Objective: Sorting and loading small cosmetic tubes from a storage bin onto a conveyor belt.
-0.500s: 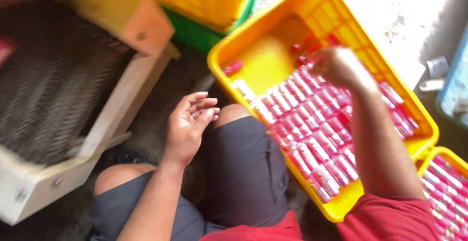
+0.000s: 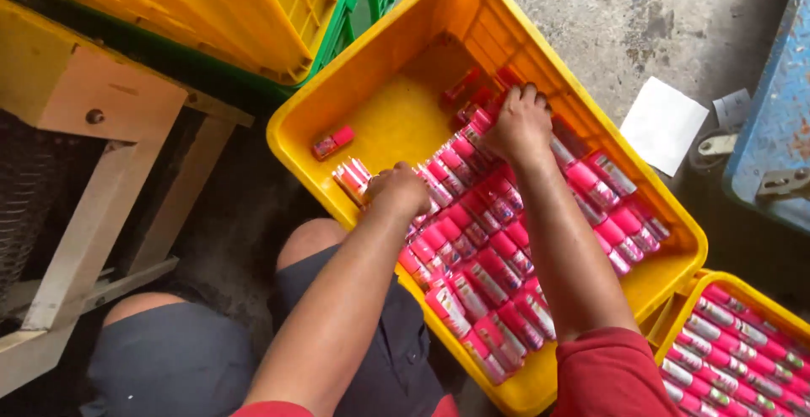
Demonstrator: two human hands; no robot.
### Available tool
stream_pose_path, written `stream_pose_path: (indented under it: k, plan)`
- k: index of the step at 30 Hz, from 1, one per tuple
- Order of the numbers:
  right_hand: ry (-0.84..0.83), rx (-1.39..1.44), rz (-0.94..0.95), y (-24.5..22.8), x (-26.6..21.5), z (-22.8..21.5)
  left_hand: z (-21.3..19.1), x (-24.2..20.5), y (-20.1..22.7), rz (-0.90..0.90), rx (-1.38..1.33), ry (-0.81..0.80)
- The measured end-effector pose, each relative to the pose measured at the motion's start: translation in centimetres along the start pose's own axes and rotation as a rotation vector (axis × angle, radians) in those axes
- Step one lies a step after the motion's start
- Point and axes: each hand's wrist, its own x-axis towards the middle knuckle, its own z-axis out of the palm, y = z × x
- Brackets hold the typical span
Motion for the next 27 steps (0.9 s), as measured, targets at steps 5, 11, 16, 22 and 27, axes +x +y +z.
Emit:
stream_pose_path:
  k: [5, 11, 16, 22, 27]
  plan:
    - [-0.042, -0.005, 0.028, 0.8, 2.4, 0.7, 0.2, 1.4, -1.1, -0.05, 0.149, -0.095]
    - [0.228, -0.204, -0.22, 3.0, 1.5, 4.6, 0.9, 2.0, -1.6, -0.083, 0.167, -0.212]
    - [-0.15, 0.085, -0.037, 2.5, 1.6, 1.0, 1.9, 3.3, -2.5, 0.028, 0.111, -0.112]
    - [-0.562, 0.078, 0.13, 0.1, 3.2, -3.2, -0.8, 0.4, -2.1, 0.152, 0.201, -0.046]
    - [-0.74, 0.289, 0.012, -0.5, 1.7, -4.6, -1.1, -0.1, -2.3, 0.258, 0.298, -0.005]
